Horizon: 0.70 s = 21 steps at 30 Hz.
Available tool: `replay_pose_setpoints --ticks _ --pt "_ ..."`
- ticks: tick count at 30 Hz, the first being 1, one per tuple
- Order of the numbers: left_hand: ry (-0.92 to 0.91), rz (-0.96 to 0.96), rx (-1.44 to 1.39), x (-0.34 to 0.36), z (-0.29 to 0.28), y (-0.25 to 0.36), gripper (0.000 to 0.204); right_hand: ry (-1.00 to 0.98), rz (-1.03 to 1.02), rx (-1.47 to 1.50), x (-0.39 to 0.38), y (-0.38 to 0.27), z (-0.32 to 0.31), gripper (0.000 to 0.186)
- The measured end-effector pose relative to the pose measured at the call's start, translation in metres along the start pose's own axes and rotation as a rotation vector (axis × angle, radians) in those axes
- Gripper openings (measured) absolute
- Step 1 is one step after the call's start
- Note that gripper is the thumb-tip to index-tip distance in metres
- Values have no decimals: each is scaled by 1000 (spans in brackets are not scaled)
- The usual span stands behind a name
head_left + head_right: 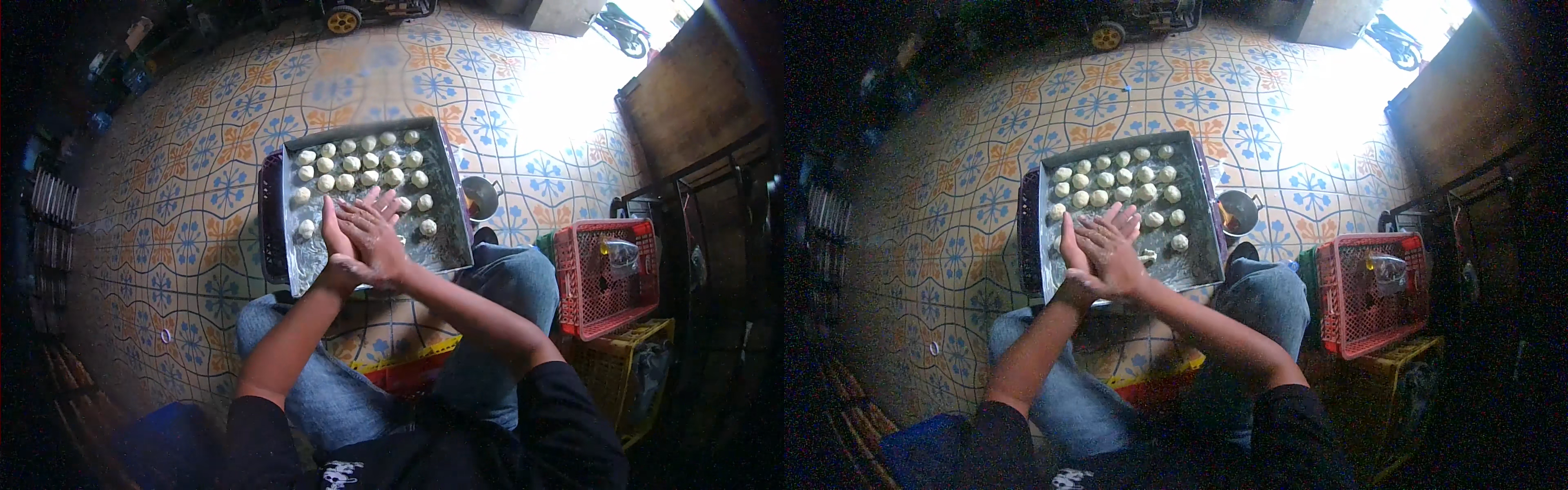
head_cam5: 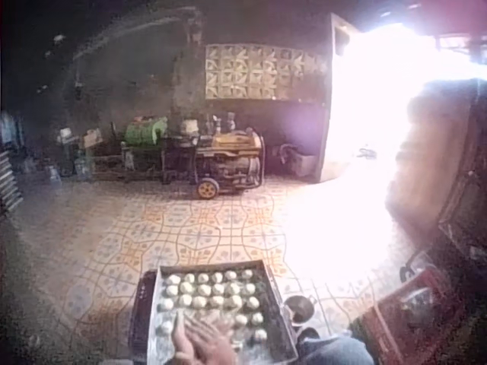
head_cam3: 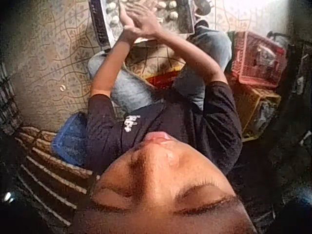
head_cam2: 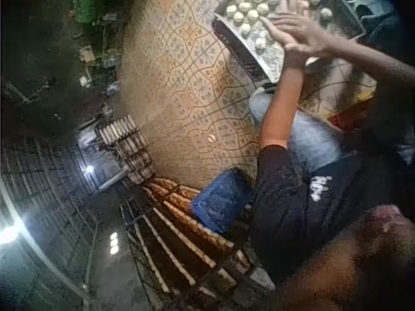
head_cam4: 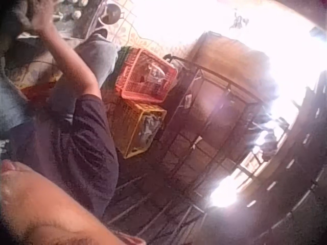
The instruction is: The person shapes portions of dough by hand, rolling them between their palms and placing them into rows on a large metal tray.
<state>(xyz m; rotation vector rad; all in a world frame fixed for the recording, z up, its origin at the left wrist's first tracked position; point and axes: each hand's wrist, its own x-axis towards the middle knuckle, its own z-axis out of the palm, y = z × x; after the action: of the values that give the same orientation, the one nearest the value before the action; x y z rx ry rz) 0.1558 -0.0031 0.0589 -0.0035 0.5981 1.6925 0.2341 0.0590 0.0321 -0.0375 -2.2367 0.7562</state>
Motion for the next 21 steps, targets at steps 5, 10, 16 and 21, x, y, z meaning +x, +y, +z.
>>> replay_pose_setpoints --ticks 5,10,16,21 --pt "131 -44 85 7 -15 -34 88 -215 597 -34 19 44 -35 55" --pt "155 400 845 36 -83 -18 39 144 424 171 0 25 2 39" --pt "272 380 1588 85 -144 2 28 -609 701 -405 -106 103 20 34" --pt "-86 315 2203 55 -139 -27 46 -482 459 -286 -160 132 23 28"
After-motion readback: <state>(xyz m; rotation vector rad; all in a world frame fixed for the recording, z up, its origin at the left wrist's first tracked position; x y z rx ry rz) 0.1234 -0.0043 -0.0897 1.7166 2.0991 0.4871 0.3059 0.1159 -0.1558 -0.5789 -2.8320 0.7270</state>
